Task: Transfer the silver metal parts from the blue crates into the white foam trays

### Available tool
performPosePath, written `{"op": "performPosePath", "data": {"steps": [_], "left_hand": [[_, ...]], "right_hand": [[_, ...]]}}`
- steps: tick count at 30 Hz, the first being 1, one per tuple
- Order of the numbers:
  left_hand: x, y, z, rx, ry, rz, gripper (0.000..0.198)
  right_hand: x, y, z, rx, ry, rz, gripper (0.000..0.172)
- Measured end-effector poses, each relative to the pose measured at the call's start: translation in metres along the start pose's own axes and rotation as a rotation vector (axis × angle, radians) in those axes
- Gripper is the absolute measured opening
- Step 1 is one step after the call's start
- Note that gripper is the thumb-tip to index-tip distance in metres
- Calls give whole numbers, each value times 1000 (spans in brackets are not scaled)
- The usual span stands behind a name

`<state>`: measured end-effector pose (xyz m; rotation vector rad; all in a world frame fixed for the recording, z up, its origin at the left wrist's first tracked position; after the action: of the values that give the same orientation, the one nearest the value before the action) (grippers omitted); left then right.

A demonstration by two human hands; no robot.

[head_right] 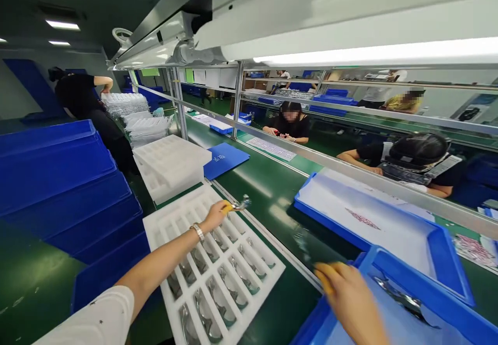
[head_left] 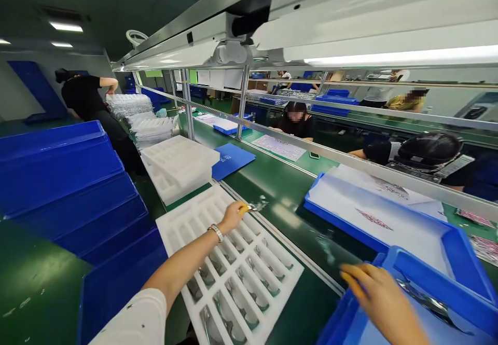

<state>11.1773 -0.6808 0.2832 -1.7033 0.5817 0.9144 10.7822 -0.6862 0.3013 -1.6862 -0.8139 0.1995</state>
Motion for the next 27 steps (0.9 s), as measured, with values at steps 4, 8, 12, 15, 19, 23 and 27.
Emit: {"op": "performPosePath", "data": {"steps": [4, 8, 12, 15, 19, 23, 27], "left_hand": [[87, -84, -4, -121, -128, -30, 15], [154, -121, -2, -143, -217, -25, 17], [190, -126, 3, -133, -217, 94, 18], [198, -122, 5, -141, -168, 126, 19], [197, -118, 6, -137, -115, 88, 20], [192, -116, 5, -111, -46, 33, 20], [185, -115, 5, -86, 3, -31, 20]], "right_hand": [[134, 77, -126, 146, -108, -55, 34], [203, 162, -219, 353, -43, 24, 35], [207, 215, -246, 506, -19, 88, 34], [200, 232, -246, 614, -3, 136, 36], [203, 240, -253, 724, -9, 187, 38], [214, 249, -265, 860, -30, 217, 36], [226, 259, -274, 913, -19, 280, 32]]}}
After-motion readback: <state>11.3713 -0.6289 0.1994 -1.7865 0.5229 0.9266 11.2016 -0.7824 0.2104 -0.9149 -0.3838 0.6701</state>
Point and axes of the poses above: each hand's wrist, its own z-axis away from the middle knuckle, its own y-axis out of the palm, x = y × z, the point moved 6 cm from there along -z, towards the middle knuckle, and after that the axes turned 4 degrees about -z, right-handed, at the moved point
